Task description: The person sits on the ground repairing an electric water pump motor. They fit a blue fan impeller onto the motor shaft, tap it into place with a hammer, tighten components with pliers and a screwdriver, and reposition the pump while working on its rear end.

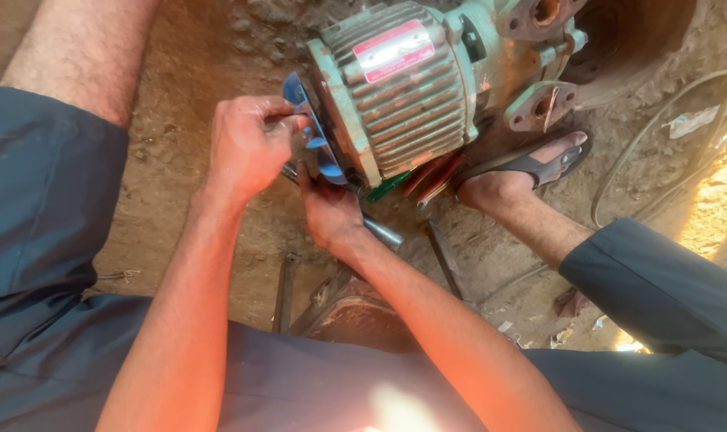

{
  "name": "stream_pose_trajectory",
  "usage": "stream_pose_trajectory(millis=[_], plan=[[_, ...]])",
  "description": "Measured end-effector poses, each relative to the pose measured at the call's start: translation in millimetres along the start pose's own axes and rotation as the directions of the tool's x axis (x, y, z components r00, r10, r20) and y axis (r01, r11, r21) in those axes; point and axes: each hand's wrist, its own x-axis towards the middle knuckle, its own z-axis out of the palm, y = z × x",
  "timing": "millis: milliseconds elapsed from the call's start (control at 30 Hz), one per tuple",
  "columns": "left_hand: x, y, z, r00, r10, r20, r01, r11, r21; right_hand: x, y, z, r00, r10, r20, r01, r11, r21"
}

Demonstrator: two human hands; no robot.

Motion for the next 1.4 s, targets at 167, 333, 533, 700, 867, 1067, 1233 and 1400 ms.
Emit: stream_pose_trajectory(millis=[167, 333, 533, 700, 867, 1067, 1233, 1400], plan=[[3.3, -0.5, 0.1, 1.000, -0.026, 0.002, 0.026, 1.000, 0.005, 4.4, -0.7, -16.5, 0.926, 0.031, 0.377, -0.049, 0.998, 0.039], [11.7, -7.3, 6.4, 0.993, -0.098, -0.068, 0.098, 0.995, 0.001, 7.6, -9.2, -43.3, 0.828, 0.086, 0.554, -0.113, 0.993, 0.014], [14.5, -13.4, 4.9, 0.990, -0.141, -0.003, 0.141, 0.990, 0.002, 14.3, -8.1, -40.7, 0.909, 0.070, 0.410, -0.072, 0.997, -0.011], [15.0, -17.9, 6.4, 0.994, -0.112, 0.004, 0.112, 0.993, 0.021, 14.3, 1.7, -41.9, 0.912, 0.063, 0.406, -0.058, 0.998, -0.024], [18.4, -27.7, 5.7, 0.995, -0.099, -0.014, 0.100, 0.994, 0.044, 15.0, -8.6, -72.4, 0.878, 0.024, 0.479, -0.041, 0.999, 0.026], [3.0, -38.9, 15.4, 0.995, -0.084, -0.057, 0.078, 0.993, -0.092, -1.7, -14.9, -126.0, 0.687, 0.156, 0.710, -0.316, 0.944, 0.099], [-5.0, -34.0, 18.7, 0.982, -0.179, -0.057, 0.175, 0.982, -0.070, -18.9, -17.2, -132.4, 0.875, -0.019, 0.483, -0.172, 0.921, 0.349], [-2.7, -25.9, 7.0, 0.984, -0.180, -0.009, 0.179, 0.970, 0.163, -20.9, -13.5, -131.4, 0.883, 0.011, 0.469, -0.195, 0.918, 0.346]])
